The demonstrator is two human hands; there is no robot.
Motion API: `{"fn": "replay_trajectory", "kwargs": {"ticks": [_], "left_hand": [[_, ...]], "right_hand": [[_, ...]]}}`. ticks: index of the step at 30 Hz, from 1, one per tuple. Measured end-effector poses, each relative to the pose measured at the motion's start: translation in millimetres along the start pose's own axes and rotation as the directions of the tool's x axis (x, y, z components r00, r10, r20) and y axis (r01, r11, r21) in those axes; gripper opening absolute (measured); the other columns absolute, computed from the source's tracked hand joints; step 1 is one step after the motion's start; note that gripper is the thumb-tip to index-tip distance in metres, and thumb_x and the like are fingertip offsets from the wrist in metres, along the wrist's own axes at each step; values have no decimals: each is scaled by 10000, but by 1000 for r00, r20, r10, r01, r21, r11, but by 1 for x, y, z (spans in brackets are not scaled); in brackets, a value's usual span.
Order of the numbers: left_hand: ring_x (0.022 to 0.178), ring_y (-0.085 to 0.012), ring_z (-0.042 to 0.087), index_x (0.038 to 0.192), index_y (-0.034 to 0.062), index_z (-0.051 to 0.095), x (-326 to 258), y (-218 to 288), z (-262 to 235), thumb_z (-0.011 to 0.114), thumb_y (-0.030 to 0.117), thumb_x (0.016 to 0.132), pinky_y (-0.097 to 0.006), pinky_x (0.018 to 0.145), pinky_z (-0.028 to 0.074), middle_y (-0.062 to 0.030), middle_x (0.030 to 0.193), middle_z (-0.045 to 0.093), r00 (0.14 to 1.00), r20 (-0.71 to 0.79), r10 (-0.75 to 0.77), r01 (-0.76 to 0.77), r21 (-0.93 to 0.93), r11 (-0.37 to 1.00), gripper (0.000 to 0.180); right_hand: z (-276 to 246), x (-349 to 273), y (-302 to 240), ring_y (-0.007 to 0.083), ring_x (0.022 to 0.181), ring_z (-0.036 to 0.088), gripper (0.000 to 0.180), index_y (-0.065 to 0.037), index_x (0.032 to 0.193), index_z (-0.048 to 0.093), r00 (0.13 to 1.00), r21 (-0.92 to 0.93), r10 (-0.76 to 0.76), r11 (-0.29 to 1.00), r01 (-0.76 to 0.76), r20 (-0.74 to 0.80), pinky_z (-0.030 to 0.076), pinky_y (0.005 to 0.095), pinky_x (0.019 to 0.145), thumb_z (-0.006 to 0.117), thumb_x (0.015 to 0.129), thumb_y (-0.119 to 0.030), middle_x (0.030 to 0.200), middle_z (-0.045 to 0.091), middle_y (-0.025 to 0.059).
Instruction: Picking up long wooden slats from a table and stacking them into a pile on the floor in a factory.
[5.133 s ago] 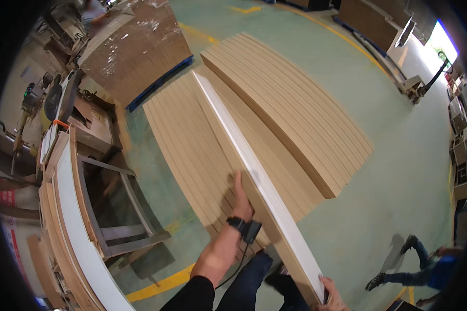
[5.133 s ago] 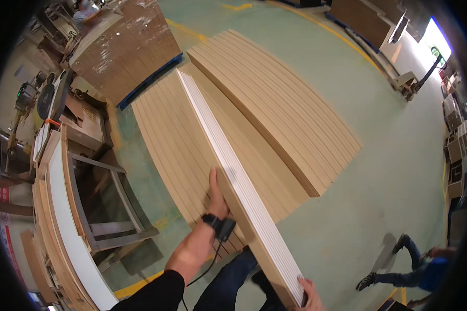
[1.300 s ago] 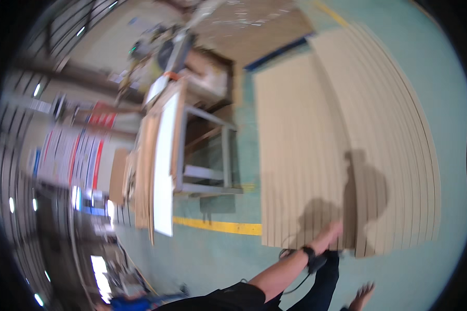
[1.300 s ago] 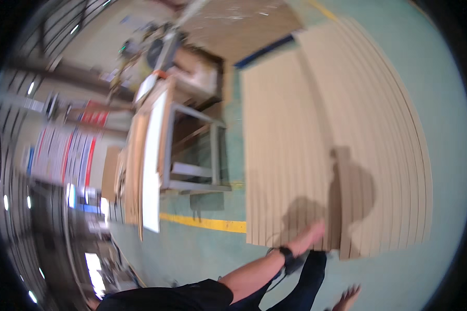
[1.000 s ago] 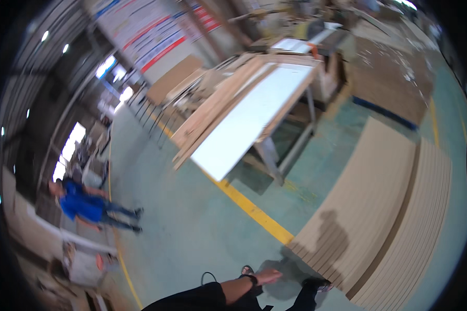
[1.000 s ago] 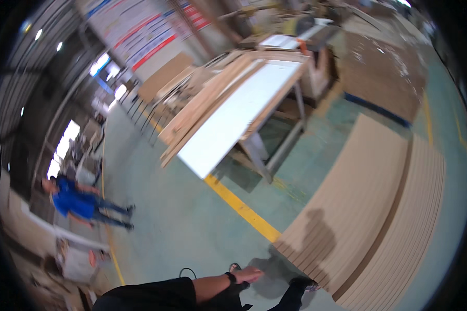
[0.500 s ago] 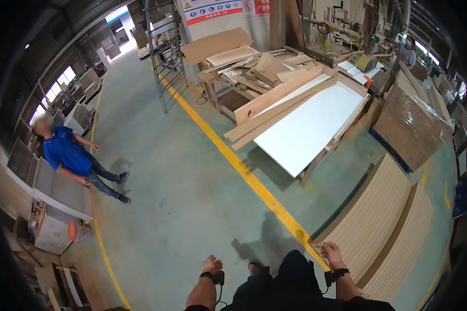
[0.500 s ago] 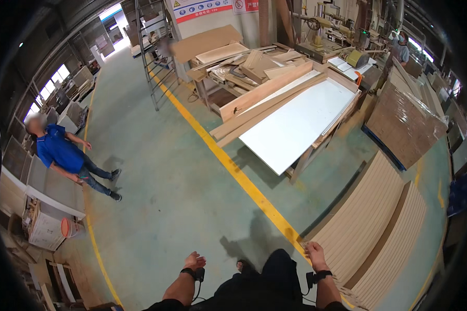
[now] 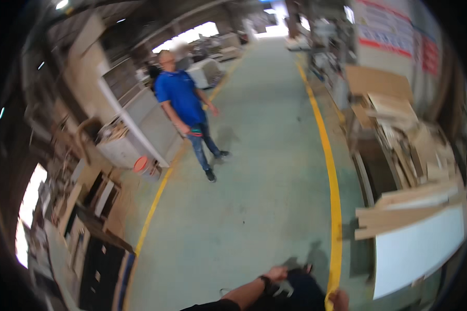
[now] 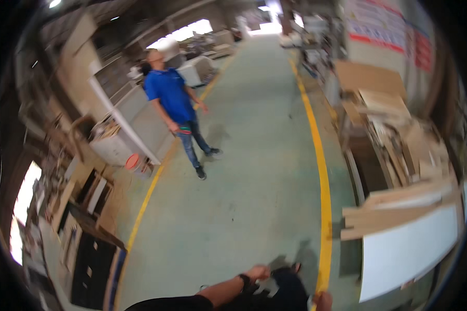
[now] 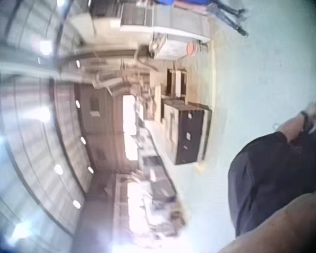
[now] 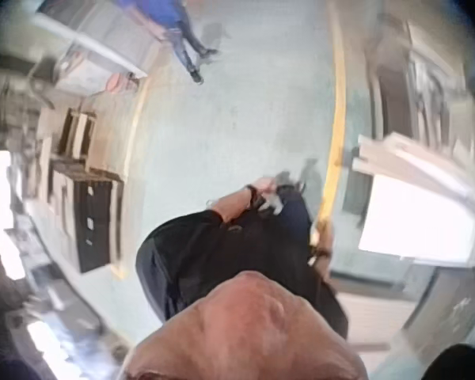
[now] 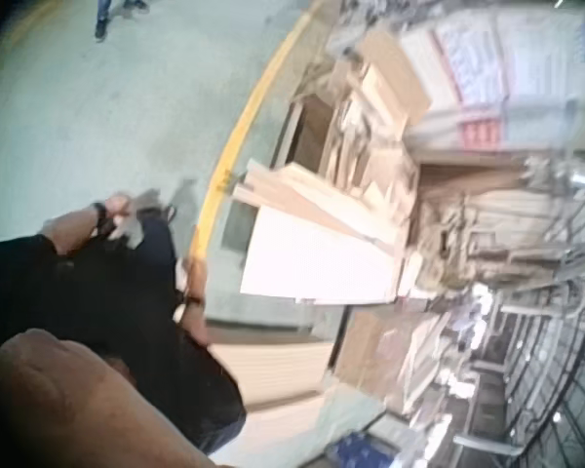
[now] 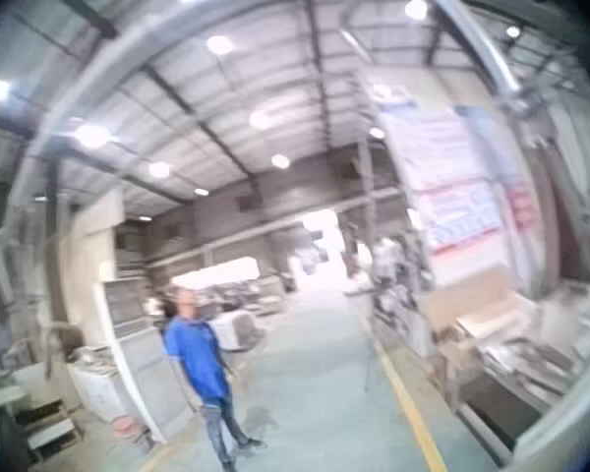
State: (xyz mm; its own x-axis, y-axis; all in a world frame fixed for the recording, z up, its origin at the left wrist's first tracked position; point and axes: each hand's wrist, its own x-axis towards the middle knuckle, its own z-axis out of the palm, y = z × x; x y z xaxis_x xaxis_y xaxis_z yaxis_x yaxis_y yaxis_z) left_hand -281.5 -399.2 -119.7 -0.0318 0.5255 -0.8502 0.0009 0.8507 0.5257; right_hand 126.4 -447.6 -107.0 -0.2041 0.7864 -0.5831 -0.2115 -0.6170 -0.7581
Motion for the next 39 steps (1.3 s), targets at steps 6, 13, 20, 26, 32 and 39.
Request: {"fn": "replay_trajectory", "kwargs": {"ticks": [6,13,20,26,32,39], "left_hand": [[780,-154,637,1192,32,602,26,186,-12,534,221,959,-292,687,525,-85,894,679,960,31,280,-280,1,960,307],[787,-171,540,957,13,626,72,363,109,615,243,951,-327,727,457,-42,862,613,791,287,540,-611,329,720,230],[1054,-280,616,1195,-45,594,147,427,201,543,280,987,-340,930,455,-169,1109,664,515,750,415,-846,367,387,390],[1175,-301,595,1313,0,534,158,426,249,548,366,969,-375,974,449,-202,1267,619,633,774,-2,-637,523,566,503],[1047,-295,628,1284,-11,530,143,409,259,573,348,964,-371,861,502,-194,1162,642,644,760,84,-698,538,473,482],[915,-166,583,1164,2,598,151,411,267,600,347,966,-326,764,498,-86,1015,640,653,751,-104,-523,546,655,398]], "right_hand": [[45,80,-107,142,678,593,172,-42,924,600,959,204,-257,939,277,-118,499,288,599,527,970,-192,799,602,48],[89,159,-164,142,776,575,303,-92,1068,581,834,314,4,927,203,-552,486,280,660,587,936,-364,913,588,37],[139,209,-203,230,1016,538,652,-175,1325,488,620,490,223,819,300,-752,383,397,775,456,892,-661,1173,591,78],[153,249,-207,243,1098,557,523,-111,1310,493,413,343,161,842,417,-896,467,403,840,419,985,-514,1183,579,104],[156,264,-233,224,1074,587,490,-71,1270,471,489,405,93,702,586,-867,464,411,922,480,988,-471,1155,596,114],[129,261,-235,157,764,625,406,3,1086,566,296,240,200,965,105,-934,497,302,662,686,903,-339,859,647,83]]}}
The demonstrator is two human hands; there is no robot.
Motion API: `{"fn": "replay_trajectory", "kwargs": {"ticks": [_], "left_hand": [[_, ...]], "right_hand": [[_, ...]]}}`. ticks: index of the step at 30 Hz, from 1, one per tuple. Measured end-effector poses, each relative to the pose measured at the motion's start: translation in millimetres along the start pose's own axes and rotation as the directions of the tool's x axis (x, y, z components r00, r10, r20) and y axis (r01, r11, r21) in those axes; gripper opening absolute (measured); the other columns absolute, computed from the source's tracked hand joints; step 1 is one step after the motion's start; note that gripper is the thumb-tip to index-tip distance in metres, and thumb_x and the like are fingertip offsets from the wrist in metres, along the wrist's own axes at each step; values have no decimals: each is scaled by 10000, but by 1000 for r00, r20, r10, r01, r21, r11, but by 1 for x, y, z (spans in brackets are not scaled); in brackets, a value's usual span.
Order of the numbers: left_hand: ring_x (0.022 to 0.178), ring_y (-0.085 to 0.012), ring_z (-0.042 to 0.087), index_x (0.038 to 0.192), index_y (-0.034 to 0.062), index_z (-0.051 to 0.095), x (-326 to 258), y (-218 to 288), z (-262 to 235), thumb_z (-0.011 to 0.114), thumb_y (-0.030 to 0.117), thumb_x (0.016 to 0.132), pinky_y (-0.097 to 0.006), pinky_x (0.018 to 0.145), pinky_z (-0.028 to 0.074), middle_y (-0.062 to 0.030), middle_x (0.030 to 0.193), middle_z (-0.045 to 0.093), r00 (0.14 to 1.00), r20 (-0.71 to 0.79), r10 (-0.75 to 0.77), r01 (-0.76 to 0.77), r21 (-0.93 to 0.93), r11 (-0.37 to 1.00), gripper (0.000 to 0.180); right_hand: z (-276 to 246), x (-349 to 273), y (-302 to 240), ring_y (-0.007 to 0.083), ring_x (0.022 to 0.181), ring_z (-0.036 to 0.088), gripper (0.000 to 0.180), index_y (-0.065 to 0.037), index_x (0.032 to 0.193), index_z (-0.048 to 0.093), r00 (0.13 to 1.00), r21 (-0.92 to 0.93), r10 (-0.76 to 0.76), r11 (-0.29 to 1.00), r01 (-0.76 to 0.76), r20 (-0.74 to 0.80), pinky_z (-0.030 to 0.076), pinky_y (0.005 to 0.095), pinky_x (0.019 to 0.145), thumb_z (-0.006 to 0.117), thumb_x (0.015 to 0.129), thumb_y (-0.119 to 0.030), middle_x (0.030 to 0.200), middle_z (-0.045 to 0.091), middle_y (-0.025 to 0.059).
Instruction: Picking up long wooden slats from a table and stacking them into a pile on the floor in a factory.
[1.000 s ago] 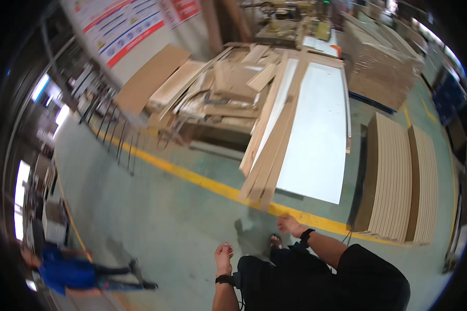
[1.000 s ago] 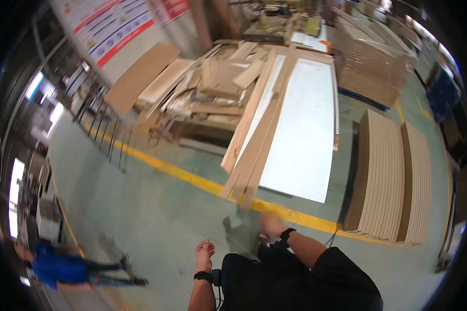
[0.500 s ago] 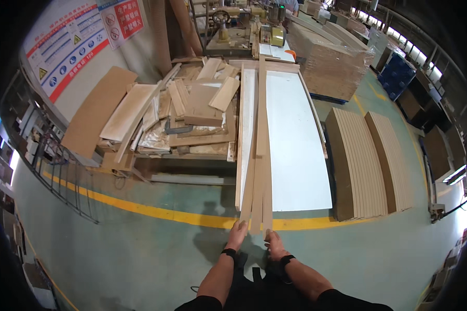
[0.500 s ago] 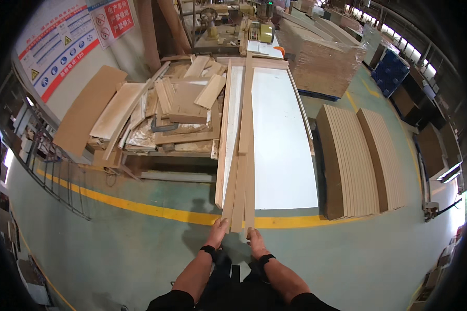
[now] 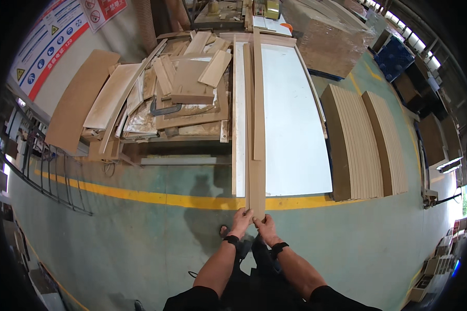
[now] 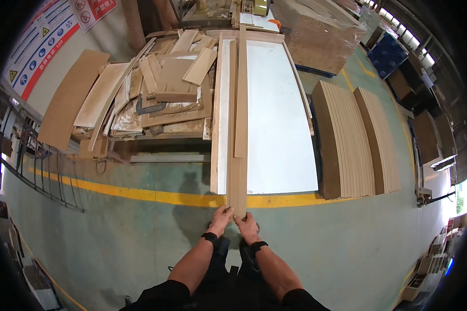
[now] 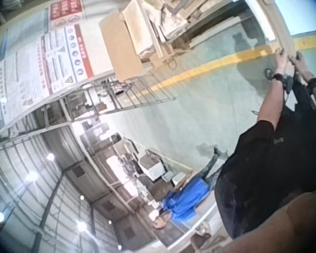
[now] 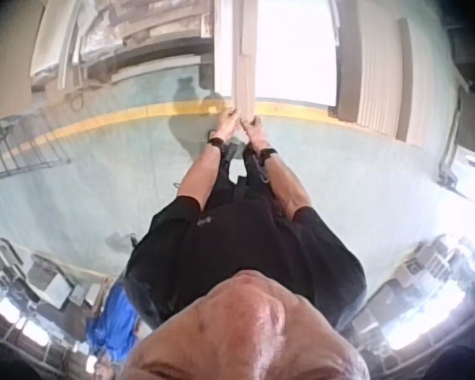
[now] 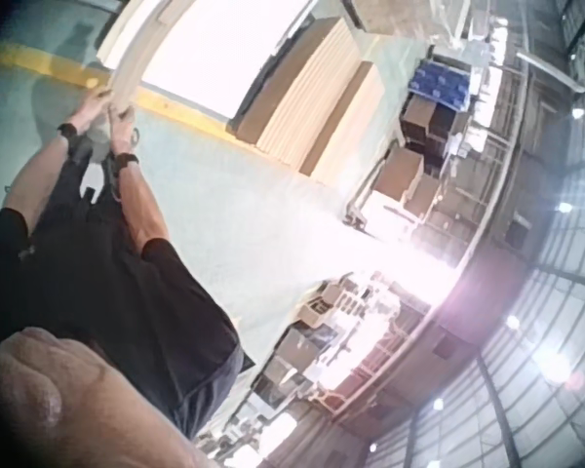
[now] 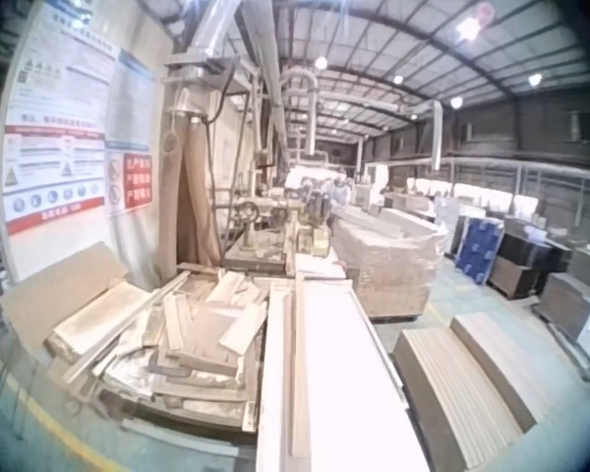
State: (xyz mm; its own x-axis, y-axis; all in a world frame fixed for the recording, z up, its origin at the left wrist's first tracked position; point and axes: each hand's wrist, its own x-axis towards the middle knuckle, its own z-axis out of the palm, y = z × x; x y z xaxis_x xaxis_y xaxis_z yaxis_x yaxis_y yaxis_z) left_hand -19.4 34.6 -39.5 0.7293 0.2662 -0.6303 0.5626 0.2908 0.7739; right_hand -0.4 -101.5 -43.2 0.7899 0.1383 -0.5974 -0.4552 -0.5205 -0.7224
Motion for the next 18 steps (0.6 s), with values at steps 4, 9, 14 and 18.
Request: {"fn": "replay_trajectory", "kwargs": {"ticks": [4,9,14,18], "left_hand": [[917,-157,577,1159,21,608,2,-2,1,544,408,997,-337,755,503,-64,1030,634,997,-67,-41,44,40,998,425],[968,-180,619,1173,39,609,6,-3,-4,526,433,1000,-361,819,518,-62,1063,641,999,39,-36,43,-200,979,438],[941,-182,643,1185,27,613,13,1,-2,513,492,989,-348,786,511,-64,1068,659,970,54,-237,243,-209,947,515],[1042,-208,639,1265,5,579,16,2,0,526,509,978,-367,860,506,-84,1174,649,962,152,-228,264,-283,922,583]], "right_hand": [[-14,1,-5,201,762,672,460,0,1036,627,1000,-45,-20,999,21,21,512,359,715,675,872,-427,822,696,91],[-40,-8,-19,149,741,648,290,20,1075,620,929,325,-128,946,9,348,525,278,668,607,979,-254,872,668,80],[-52,-9,-19,168,881,645,287,29,1129,618,918,377,-84,923,-75,387,539,288,822,558,1005,-223,989,662,91],[-61,-19,-11,215,985,619,348,-7,1261,563,891,374,-88,923,-95,444,520,320,849,582,978,-209,1139,619,113]]}}
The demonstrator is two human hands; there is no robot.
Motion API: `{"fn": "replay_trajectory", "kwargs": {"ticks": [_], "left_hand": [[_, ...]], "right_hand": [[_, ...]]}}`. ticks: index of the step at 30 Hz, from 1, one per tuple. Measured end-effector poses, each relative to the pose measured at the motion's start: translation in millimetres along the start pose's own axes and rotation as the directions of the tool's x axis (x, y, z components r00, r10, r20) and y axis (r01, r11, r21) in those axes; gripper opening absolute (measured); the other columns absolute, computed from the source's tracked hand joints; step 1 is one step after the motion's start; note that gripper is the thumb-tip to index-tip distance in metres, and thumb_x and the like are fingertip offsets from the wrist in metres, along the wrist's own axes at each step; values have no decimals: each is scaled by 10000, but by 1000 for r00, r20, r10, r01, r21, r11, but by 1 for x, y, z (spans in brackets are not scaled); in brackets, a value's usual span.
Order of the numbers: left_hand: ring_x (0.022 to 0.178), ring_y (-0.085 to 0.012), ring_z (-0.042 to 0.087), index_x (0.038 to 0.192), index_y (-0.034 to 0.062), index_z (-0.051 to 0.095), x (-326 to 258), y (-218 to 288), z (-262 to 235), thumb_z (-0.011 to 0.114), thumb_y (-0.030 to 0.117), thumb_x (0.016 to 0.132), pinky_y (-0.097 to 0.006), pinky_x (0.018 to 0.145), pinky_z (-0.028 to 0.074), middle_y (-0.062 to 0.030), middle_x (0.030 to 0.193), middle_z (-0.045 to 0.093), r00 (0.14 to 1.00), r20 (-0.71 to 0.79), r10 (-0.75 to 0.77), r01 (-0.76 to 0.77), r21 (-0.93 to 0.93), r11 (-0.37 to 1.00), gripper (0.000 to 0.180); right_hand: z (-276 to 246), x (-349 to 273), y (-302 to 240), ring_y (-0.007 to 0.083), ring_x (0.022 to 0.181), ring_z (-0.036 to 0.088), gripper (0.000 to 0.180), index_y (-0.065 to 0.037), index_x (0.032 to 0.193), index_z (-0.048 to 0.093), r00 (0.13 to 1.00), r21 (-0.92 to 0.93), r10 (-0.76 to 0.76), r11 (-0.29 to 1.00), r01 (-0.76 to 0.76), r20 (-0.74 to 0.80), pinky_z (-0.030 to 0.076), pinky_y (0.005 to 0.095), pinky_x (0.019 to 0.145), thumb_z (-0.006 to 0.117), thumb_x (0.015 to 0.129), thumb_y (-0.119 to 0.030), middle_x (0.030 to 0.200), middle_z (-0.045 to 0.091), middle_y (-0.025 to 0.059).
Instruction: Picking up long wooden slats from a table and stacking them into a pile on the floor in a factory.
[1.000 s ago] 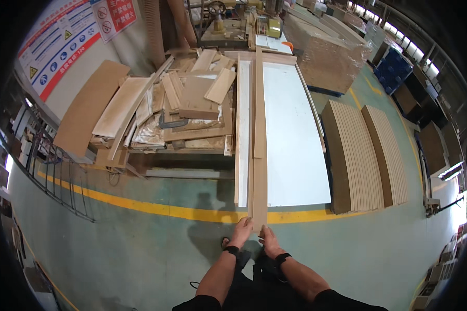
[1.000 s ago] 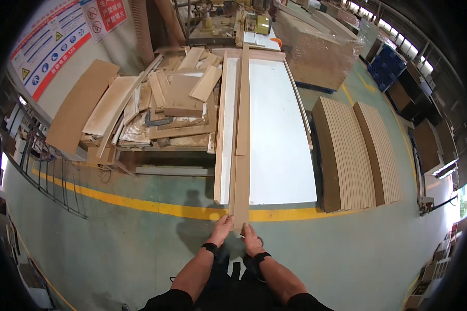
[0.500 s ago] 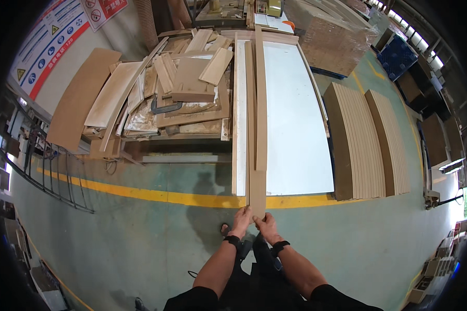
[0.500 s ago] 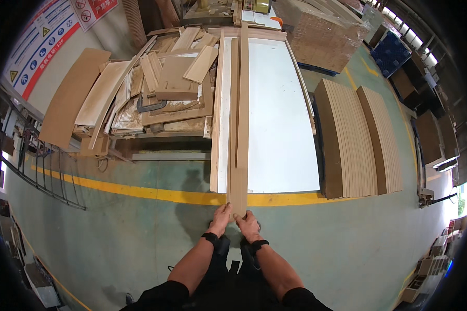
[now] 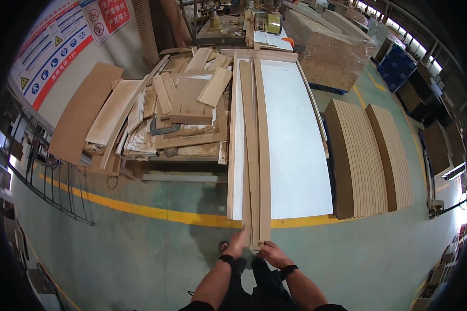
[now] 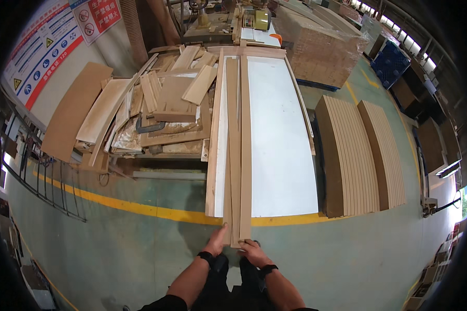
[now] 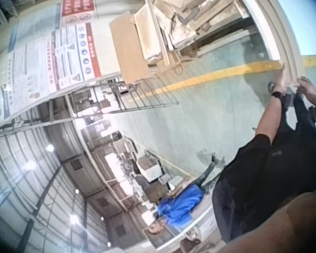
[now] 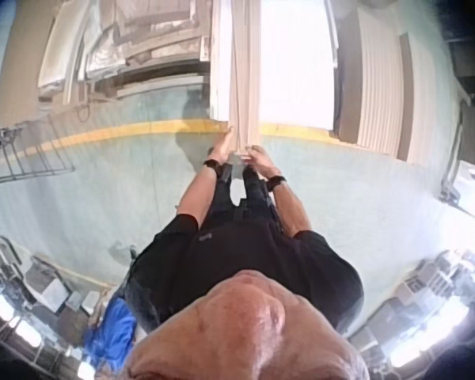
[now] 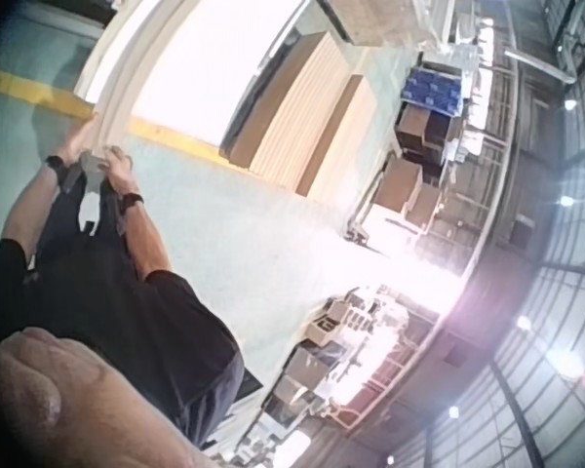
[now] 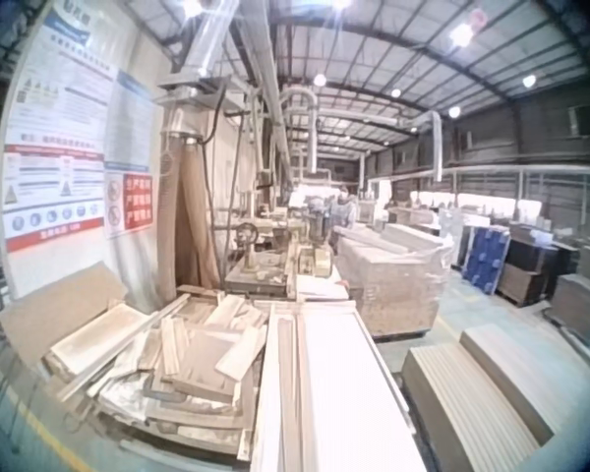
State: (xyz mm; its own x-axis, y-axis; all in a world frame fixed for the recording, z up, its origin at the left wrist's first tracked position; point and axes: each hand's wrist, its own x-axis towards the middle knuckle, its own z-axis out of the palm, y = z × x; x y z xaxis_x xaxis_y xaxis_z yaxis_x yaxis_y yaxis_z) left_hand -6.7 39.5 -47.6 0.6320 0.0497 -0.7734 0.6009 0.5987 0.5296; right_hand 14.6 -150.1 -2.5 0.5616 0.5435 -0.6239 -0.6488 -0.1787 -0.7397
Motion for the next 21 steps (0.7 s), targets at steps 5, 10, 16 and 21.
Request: {"fn": "replay_trajectory", "kwargs": {"ticks": [5,10,16,21], "left_hand": [[1067,-211,640,1293,6,570,0,-1,-4,535,454,989,-375,908,501,-83,1194,652,997,72,13,-13,0,1000,542],[987,-181,663,1237,-14,597,0,6,-2,666,288,947,-327,871,519,-81,1129,675,990,138,-7,13,-40,999,425],[1021,-153,644,1215,-7,617,-8,10,4,698,272,929,-298,890,506,-68,1147,671,990,120,77,-85,57,995,407],[952,-132,627,1184,5,624,-5,-3,9,574,332,999,-295,845,499,-58,1076,662,993,-24,115,-117,-151,982,379]], "right_hand": [[0,3,-6,198,923,593,560,-25,1376,442,949,245,-64,959,145,-308,497,326,830,656,931,-289,1148,577,115],[3,31,-26,119,769,569,361,-21,1183,587,939,-121,-145,986,112,-313,474,279,683,648,941,-282,915,622,48],[20,40,-34,92,670,529,293,-24,1101,592,913,-117,-151,986,115,-380,434,259,598,670,930,-250,814,601,11],[40,46,-32,256,885,659,584,2,1255,456,829,-353,-271,931,95,-490,532,355,767,755,825,-257,960,667,152]]}}
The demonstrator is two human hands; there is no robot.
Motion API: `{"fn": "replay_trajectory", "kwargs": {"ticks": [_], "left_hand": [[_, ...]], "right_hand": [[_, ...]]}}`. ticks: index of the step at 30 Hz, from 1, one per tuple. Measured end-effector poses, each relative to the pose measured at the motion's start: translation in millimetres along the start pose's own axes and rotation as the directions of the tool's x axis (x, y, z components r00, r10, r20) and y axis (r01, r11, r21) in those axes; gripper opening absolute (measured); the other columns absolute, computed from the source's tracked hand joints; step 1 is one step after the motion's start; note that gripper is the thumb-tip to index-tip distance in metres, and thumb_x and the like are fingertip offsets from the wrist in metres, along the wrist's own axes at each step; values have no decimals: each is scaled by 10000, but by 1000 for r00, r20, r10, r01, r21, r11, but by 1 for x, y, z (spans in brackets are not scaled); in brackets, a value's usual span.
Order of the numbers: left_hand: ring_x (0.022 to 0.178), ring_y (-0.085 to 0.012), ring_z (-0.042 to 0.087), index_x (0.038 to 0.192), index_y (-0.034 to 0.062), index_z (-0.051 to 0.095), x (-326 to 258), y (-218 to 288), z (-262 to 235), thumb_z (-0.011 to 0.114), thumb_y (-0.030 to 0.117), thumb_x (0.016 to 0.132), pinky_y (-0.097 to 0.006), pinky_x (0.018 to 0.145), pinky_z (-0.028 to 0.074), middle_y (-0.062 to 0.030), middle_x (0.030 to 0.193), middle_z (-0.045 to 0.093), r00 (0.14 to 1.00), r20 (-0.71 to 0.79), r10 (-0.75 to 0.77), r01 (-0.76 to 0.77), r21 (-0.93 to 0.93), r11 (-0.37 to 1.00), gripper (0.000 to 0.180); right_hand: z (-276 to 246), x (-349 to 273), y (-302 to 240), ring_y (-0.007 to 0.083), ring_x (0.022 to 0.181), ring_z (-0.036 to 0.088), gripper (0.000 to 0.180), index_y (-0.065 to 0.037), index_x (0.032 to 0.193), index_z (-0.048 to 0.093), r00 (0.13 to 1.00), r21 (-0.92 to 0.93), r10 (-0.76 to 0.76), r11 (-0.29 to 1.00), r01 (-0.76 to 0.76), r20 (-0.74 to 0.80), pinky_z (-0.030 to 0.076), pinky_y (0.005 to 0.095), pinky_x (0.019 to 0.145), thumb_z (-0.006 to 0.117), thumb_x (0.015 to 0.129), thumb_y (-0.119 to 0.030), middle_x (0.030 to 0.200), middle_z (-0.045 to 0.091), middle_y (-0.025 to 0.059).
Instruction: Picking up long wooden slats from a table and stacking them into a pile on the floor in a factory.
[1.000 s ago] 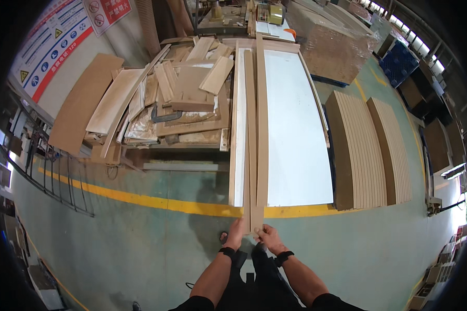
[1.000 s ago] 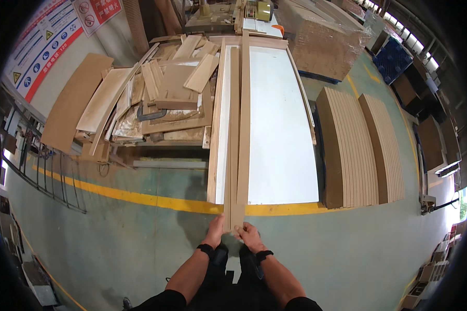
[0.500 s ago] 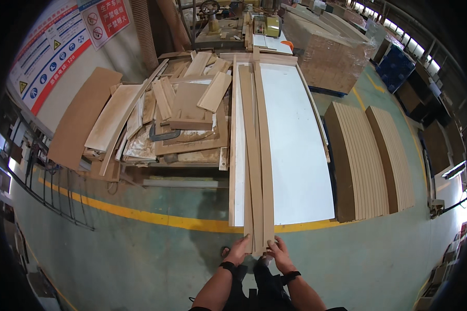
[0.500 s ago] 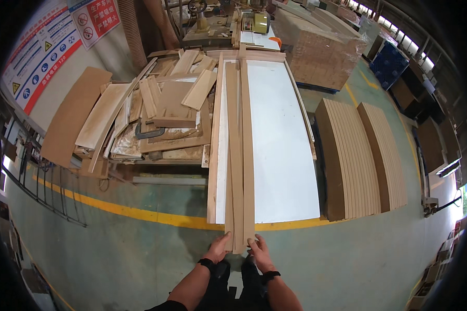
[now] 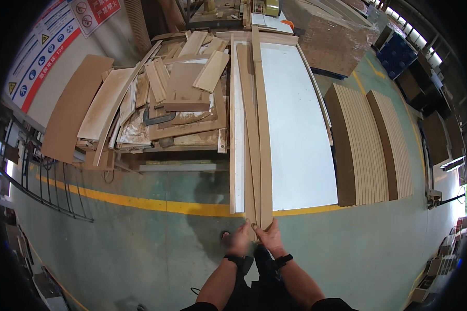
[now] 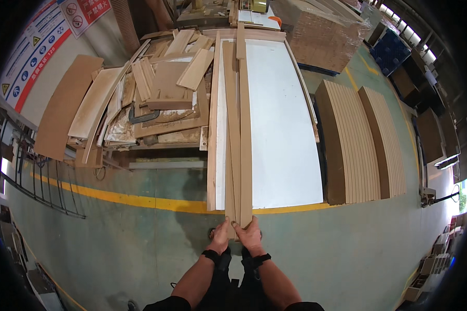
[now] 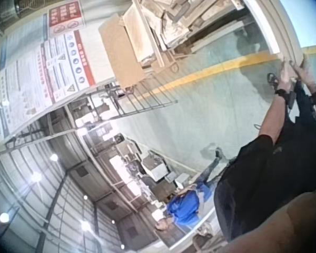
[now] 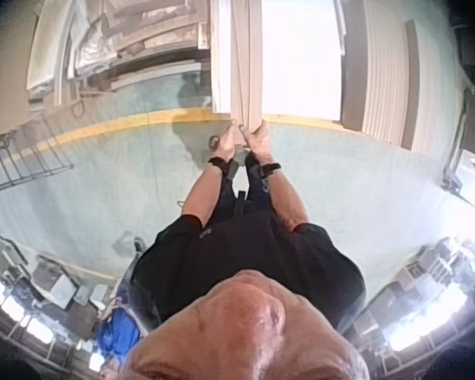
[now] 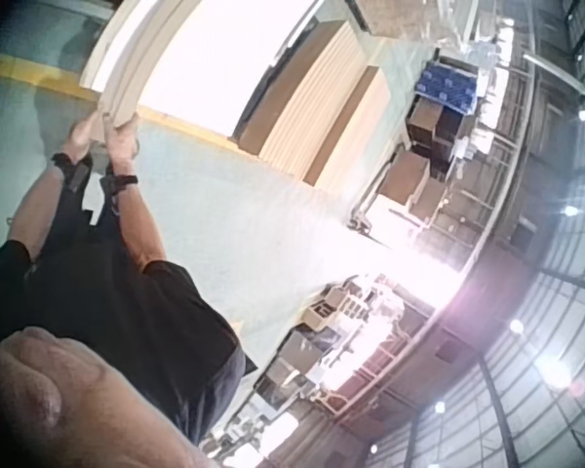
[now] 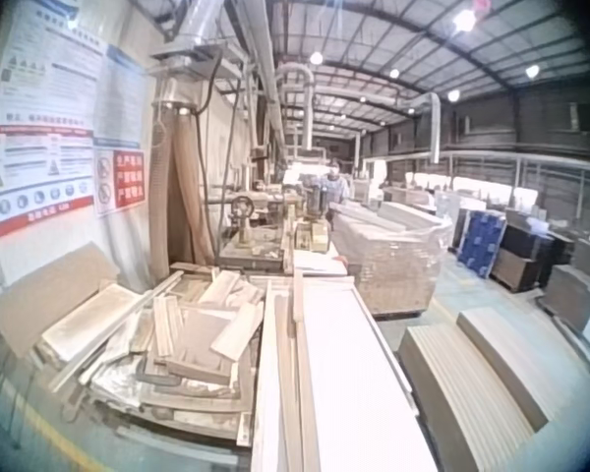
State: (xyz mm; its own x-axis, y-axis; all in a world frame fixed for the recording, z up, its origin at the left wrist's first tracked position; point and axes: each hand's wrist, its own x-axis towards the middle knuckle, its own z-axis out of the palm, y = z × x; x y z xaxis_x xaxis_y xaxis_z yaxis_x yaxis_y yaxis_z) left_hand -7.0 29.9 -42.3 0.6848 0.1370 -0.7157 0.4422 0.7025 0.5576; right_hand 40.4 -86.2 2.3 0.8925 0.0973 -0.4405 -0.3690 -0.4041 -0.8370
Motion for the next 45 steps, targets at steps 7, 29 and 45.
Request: {"fn": "replay_trajectory", "kwargs": {"ticks": [7,29,45], "left_hand": [[884,-141,611,1185,27,592,-6,0,-2,516,359,1022,-308,729,512,-61,1006,630,994,-89,57,-46,127,991,377],[901,-166,649,1108,43,636,-3,-17,-56,474,412,1027,-328,772,526,-67,1001,660,997,-77,18,-9,115,993,412],[1032,-189,619,1330,36,507,-14,-3,-14,412,568,1006,-415,846,515,-90,1238,591,995,63,-76,67,132,989,630]], "right_hand": [[1,0,-3,372,1039,650,727,-1,1296,431,999,-81,-53,995,53,-5,523,430,882,787,694,-198,1091,652,230],[7,12,26,430,986,638,598,38,1158,483,987,-276,-61,961,17,-151,520,448,860,752,686,-211,1021,655,251],[7,32,24,227,1068,601,689,50,1345,427,976,248,90,959,-139,199,504,343,922,763,832,-264,1164,608,152]]}}
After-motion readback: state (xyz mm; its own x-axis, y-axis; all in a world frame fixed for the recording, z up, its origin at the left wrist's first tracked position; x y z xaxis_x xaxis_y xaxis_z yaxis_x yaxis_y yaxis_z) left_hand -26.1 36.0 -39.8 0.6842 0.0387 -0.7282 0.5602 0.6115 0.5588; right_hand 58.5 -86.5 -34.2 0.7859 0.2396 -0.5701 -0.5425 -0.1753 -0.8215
